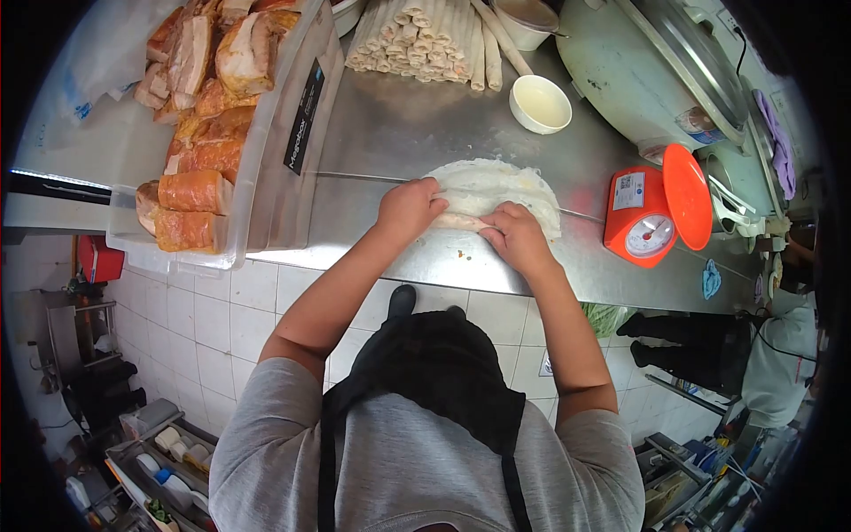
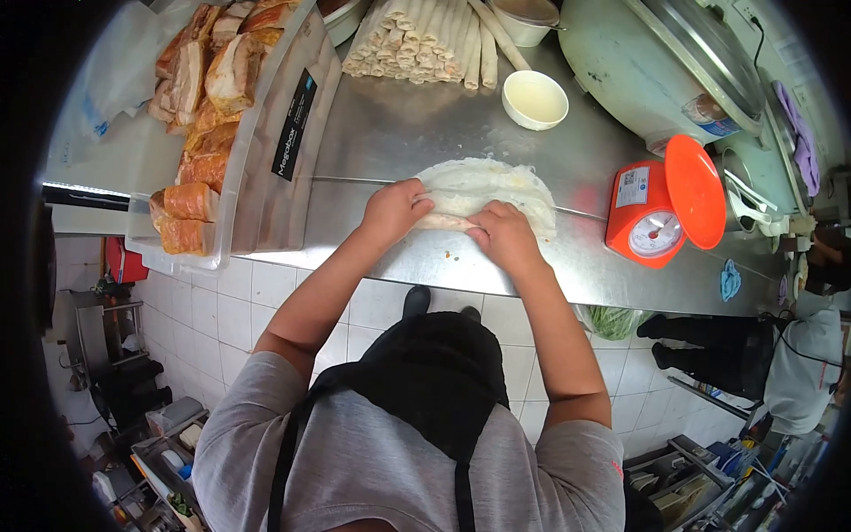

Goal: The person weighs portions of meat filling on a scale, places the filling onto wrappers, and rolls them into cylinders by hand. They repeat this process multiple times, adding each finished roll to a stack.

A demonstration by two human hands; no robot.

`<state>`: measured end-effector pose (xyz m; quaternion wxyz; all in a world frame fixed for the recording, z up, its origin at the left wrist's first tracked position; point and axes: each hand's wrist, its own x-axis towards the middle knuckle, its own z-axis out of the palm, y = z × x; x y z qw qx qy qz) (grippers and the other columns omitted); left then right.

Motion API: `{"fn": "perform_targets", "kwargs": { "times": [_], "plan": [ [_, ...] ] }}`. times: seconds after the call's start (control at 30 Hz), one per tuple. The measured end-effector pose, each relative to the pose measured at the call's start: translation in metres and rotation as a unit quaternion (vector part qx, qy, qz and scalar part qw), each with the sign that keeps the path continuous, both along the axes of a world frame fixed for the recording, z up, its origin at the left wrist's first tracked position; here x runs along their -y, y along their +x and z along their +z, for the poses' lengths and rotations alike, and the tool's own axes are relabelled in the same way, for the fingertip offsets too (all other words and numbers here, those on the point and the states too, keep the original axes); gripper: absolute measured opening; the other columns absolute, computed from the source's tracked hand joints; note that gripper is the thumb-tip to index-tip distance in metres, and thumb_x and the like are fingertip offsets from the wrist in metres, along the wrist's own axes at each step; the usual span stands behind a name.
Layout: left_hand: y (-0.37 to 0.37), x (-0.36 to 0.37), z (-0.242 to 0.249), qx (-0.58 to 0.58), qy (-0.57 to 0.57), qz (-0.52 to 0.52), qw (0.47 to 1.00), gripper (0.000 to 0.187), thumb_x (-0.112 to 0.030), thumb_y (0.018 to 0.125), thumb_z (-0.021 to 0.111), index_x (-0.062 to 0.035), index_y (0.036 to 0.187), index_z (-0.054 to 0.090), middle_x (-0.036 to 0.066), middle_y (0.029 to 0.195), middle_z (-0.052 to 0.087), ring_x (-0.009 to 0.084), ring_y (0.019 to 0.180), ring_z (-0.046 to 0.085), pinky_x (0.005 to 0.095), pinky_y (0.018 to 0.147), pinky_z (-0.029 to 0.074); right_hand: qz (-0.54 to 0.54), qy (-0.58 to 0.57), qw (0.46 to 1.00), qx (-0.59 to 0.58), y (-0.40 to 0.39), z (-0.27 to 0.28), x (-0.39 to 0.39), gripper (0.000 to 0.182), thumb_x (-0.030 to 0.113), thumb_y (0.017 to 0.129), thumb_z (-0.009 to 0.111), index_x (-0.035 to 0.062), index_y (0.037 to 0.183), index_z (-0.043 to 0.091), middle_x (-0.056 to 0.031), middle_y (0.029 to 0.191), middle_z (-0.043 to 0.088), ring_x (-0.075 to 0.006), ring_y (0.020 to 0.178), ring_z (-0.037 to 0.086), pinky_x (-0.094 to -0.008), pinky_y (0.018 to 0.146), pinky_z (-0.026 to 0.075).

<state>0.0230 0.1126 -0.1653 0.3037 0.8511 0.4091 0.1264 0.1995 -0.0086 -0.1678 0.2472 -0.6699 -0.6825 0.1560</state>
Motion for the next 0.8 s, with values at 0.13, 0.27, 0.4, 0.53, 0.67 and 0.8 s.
{"fn": "perform_targets", "kwargs": {
  "times": [0.13, 0.27, 0.4, 0.53, 0.67, 0.8],
  "plan": [
    [0.002, -0.004, 0.002, -0.033, -0.013, -0.009, 0.999, 0.023, -0.025, 0.071, 0.062, -0.0047, 0.081, 0.058, 0.014, 0.079, 0.061, 0.0309, 0.075, 0.058, 0.0387, 0.066, 0.045, 0.023, -0.036, 0.998, 0.037, -0.001, 0.019, -0.008, 0.021, 0.016, 0.066, 0.068, 0.0085, 0.085, 0.063, -0.0067, 0.083, 0.057, -0.0254, 0.082, 0.054, -0.0343, 0.074, 0.043],
    [0.003, -0.005, 0.004, -0.045, -0.02, -0.017, 0.999, 0.024, -0.026, 0.07, 0.063, -0.004, 0.08, 0.058, 0.015, 0.078, 0.061, 0.0315, 0.075, 0.058, 0.0394, 0.067, 0.045, 0.02, 0.025, 0.999, 0.009, -0.018, 0.007, -0.014, 0.022, 0.018, 0.066, 0.068, 0.0087, 0.085, 0.063, -0.0078, 0.082, 0.057, -0.0261, 0.081, 0.054, -0.0345, 0.074, 0.044],
    [0.001, -0.009, 0.002, -0.054, -0.024, -0.03, 0.998, 0.024, -0.026, 0.069, 0.063, -0.0043, 0.079, 0.059, 0.016, 0.078, 0.061, 0.0314, 0.076, 0.058, 0.0397, 0.067, 0.045, 0.057, -0.038, 0.998, 0.003, -0.016, 0.006, -0.019, 0.024, 0.017, 0.065, 0.069, 0.0079, 0.087, 0.063, -0.0086, 0.083, 0.057, -0.0268, 0.082, 0.054, -0.0351, 0.074, 0.044],
    [0.001, -0.018, 0.012, -0.118, -0.058, -0.03, 0.991, 0.024, -0.025, 0.068, 0.064, -0.0045, 0.079, 0.06, 0.014, 0.08, 0.062, 0.0298, 0.078, 0.059, 0.0383, 0.069, 0.046, 0.033, -0.028, 0.999, -0.02, -0.031, 0.019, -0.027, 0.025, 0.017, 0.064, 0.07, 0.007, 0.087, 0.063, -0.0091, 0.084, 0.057, -0.0275, 0.082, 0.054, -0.0356, 0.073, 0.044],
    [-0.001, -0.04, 0.006, -0.162, -0.065, -0.015, 0.985, 0.024, -0.026, 0.066, 0.065, -0.0053, 0.079, 0.061, 0.012, 0.081, 0.063, 0.0282, 0.079, 0.06, 0.0369, 0.071, 0.047, 0.06, -0.031, 0.997, -0.03, -0.036, 0.008, -0.028, 0.026, 0.017, 0.064, 0.07, 0.0067, 0.086, 0.063, -0.0097, 0.084, 0.057, -0.0275, 0.082, 0.054, -0.0356, 0.073, 0.045],
    [-0.004, -0.049, -0.001, -0.153, -0.064, -0.017, 0.986, 0.026, -0.027, 0.065, 0.067, -0.0059, 0.079, 0.062, 0.013, 0.082, 0.063, 0.0277, 0.079, 0.06, 0.0367, 0.071, 0.047, 0.047, -0.019, 0.998, -0.031, -0.051, 0.016, -0.036, 0.027, 0.016, 0.063, 0.071, 0.0065, 0.086, 0.062, -0.0099, 0.084, 0.057, -0.0274, 0.082, 0.054, -0.0357, 0.073, 0.045]
  ]
}}
